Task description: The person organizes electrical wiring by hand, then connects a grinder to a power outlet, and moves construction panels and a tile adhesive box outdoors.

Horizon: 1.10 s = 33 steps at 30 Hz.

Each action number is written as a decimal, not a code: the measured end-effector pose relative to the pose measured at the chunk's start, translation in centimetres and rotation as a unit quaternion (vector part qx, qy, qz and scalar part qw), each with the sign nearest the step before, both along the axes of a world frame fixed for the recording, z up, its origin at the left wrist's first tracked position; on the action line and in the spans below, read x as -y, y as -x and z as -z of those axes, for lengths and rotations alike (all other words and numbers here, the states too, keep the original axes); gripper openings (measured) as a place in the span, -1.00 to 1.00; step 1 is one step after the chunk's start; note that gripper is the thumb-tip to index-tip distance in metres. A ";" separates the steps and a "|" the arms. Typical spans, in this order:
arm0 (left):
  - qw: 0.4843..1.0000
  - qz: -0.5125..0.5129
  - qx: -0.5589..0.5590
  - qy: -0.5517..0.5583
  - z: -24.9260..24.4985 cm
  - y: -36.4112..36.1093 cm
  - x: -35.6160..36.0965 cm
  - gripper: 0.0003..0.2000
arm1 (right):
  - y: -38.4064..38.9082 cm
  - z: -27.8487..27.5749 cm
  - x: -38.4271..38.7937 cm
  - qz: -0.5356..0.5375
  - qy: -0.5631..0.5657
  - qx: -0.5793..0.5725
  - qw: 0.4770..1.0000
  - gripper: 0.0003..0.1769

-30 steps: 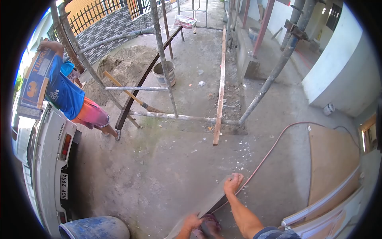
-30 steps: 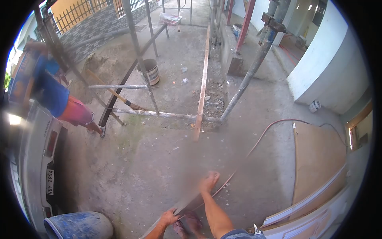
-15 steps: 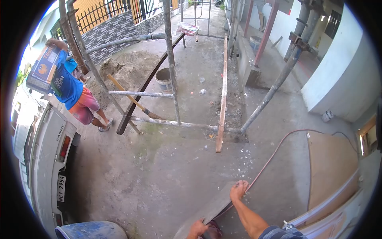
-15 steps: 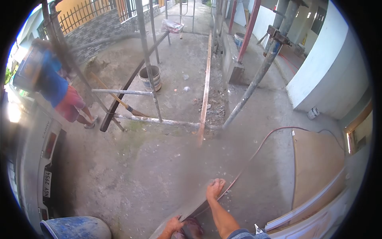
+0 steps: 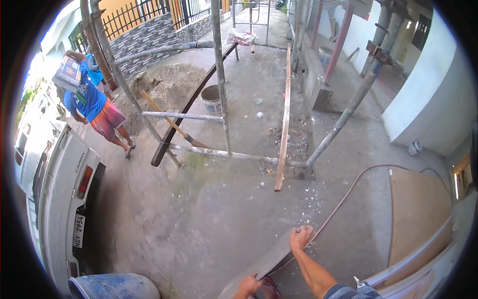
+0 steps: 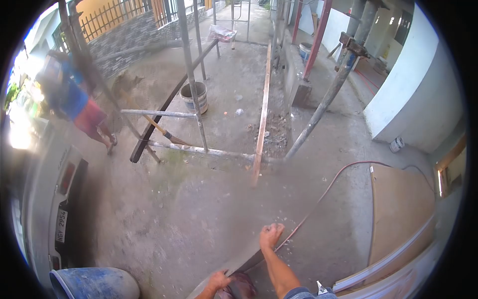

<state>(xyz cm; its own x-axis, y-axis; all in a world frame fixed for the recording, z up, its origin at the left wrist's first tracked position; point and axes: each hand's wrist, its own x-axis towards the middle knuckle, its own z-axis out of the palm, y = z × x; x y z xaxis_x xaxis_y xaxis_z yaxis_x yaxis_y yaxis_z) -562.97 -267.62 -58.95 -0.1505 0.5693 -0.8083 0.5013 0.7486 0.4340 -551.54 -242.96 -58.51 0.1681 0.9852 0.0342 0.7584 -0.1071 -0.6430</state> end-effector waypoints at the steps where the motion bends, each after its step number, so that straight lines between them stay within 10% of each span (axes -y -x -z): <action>1: 1.000 0.000 0.000 0.002 0.2 -0.3 0.4 -0.23 | -0.1 0.4 0.0 -0.008 -0.022 0.013 1.000 -0.83; 33: 0.998 -0.052 0.014 -0.038 1.4 0.1 -0.4 -0.40 | 1.1 0.5 -1.5 -0.029 -0.017 0.067 0.997 -0.89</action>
<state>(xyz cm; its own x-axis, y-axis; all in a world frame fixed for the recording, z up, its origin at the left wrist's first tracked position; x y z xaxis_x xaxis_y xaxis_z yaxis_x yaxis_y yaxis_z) -563.11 -267.26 -60.34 -0.1906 0.6119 -0.7676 0.4095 0.7602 0.5044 -552.61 -241.42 -59.04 0.1030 0.9909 0.0867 0.8422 -0.0405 -0.5377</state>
